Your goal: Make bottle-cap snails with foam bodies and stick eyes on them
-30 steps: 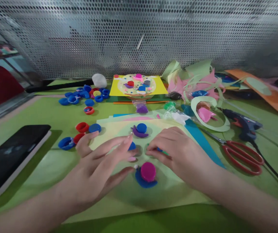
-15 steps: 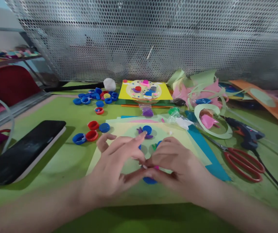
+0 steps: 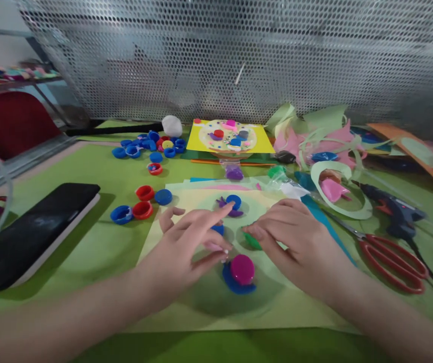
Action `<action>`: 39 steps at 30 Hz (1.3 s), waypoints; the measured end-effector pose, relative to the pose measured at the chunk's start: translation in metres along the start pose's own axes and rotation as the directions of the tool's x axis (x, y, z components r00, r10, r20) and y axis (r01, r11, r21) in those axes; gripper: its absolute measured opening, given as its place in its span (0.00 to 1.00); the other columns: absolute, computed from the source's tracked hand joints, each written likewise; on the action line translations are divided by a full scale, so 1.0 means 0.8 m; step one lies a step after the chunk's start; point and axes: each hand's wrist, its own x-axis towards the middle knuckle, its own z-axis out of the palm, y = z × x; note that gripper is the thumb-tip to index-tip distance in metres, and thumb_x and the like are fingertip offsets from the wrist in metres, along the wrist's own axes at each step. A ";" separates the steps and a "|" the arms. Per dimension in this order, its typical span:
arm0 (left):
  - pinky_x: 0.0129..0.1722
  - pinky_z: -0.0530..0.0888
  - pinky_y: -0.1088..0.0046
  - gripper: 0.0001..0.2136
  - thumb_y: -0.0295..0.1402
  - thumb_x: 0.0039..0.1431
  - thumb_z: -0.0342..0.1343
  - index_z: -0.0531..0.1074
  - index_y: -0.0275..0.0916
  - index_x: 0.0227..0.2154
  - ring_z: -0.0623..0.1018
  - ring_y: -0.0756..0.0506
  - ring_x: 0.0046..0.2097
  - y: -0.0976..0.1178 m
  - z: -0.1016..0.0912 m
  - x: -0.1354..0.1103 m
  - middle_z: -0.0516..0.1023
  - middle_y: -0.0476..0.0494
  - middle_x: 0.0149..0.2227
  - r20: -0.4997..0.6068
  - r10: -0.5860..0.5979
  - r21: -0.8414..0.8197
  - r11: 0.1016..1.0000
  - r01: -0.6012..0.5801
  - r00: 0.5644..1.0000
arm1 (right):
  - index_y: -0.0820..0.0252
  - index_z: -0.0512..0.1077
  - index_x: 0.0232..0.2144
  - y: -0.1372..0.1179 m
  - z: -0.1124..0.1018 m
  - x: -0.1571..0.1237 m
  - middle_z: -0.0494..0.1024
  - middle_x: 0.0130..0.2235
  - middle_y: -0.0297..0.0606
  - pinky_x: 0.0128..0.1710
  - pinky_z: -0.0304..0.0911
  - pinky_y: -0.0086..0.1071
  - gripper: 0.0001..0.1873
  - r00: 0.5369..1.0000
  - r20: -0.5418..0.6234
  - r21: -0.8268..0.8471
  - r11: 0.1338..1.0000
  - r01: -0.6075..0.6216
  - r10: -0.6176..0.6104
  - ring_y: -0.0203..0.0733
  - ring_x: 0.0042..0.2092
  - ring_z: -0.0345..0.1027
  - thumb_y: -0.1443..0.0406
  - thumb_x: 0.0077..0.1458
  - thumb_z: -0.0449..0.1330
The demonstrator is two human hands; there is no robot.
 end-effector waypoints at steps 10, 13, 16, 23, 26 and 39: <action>0.51 0.52 0.57 0.26 0.37 0.59 0.54 0.49 0.51 0.57 0.74 0.43 0.47 -0.002 0.005 0.002 0.81 0.60 0.31 0.020 -0.006 0.027 1.000 0.006 1.000 | 0.61 0.72 0.21 -0.001 0.001 -0.001 0.74 0.22 0.34 0.40 0.58 0.39 0.17 0.999 0.045 -0.098 0.995 0.014 -0.010 0.37 0.27 0.66 0.68 0.60 0.50; 0.53 0.50 0.54 0.26 0.34 0.61 0.52 0.48 0.50 0.58 0.72 0.42 0.51 -0.001 0.008 0.002 0.82 0.58 0.32 0.066 0.001 0.054 0.999 -0.005 0.998 | 0.60 0.71 0.20 0.000 0.001 -0.001 0.74 0.22 0.34 0.41 0.58 0.39 0.18 0.999 0.052 -0.121 0.992 0.018 -0.011 0.37 0.27 0.67 0.67 0.60 0.49; 0.55 0.47 0.54 0.27 0.31 0.61 0.51 0.46 0.49 0.60 0.70 0.44 0.54 0.001 0.009 0.001 0.83 0.58 0.32 0.089 0.021 0.075 0.997 -0.028 0.996 | 0.60 0.70 0.19 0.000 0.001 -0.001 0.74 0.22 0.33 0.43 0.57 0.39 0.19 0.998 0.056 -0.149 0.988 0.023 -0.015 0.36 0.27 0.66 0.67 0.60 0.48; 0.58 0.39 0.52 0.30 0.27 0.63 0.47 0.37 0.47 0.61 0.67 0.44 0.58 0.007 0.012 0.004 0.82 0.55 0.39 0.133 0.122 0.098 0.986 -0.136 0.984 | 0.61 0.70 0.20 0.000 0.002 -0.002 0.73 0.21 0.32 0.44 0.57 0.40 0.18 0.996 0.083 -0.164 0.986 0.026 -0.012 0.35 0.26 0.66 0.68 0.60 0.49; 0.58 0.41 0.51 0.24 0.27 0.66 0.42 0.40 0.41 0.61 0.64 0.44 0.60 0.007 0.012 0.003 0.79 0.45 0.45 0.201 0.146 0.177 0.967 -0.183 0.969 | 0.61 0.70 0.19 0.001 0.001 -0.002 0.73 0.21 0.32 0.44 0.57 0.40 0.18 0.996 0.091 -0.166 0.986 0.019 -0.004 0.36 0.26 0.66 0.68 0.59 0.49; 0.60 0.33 0.49 0.37 0.21 0.54 0.41 0.27 0.38 0.62 0.59 0.45 0.62 0.007 -0.005 -0.005 0.71 0.41 0.55 0.219 0.225 0.153 0.953 -0.261 0.949 | 0.61 0.67 0.18 0.002 0.000 -0.002 0.71 0.20 0.32 0.46 0.57 0.42 0.19 0.995 0.101 -0.194 0.981 0.023 -0.003 0.36 0.26 0.64 0.67 0.60 0.49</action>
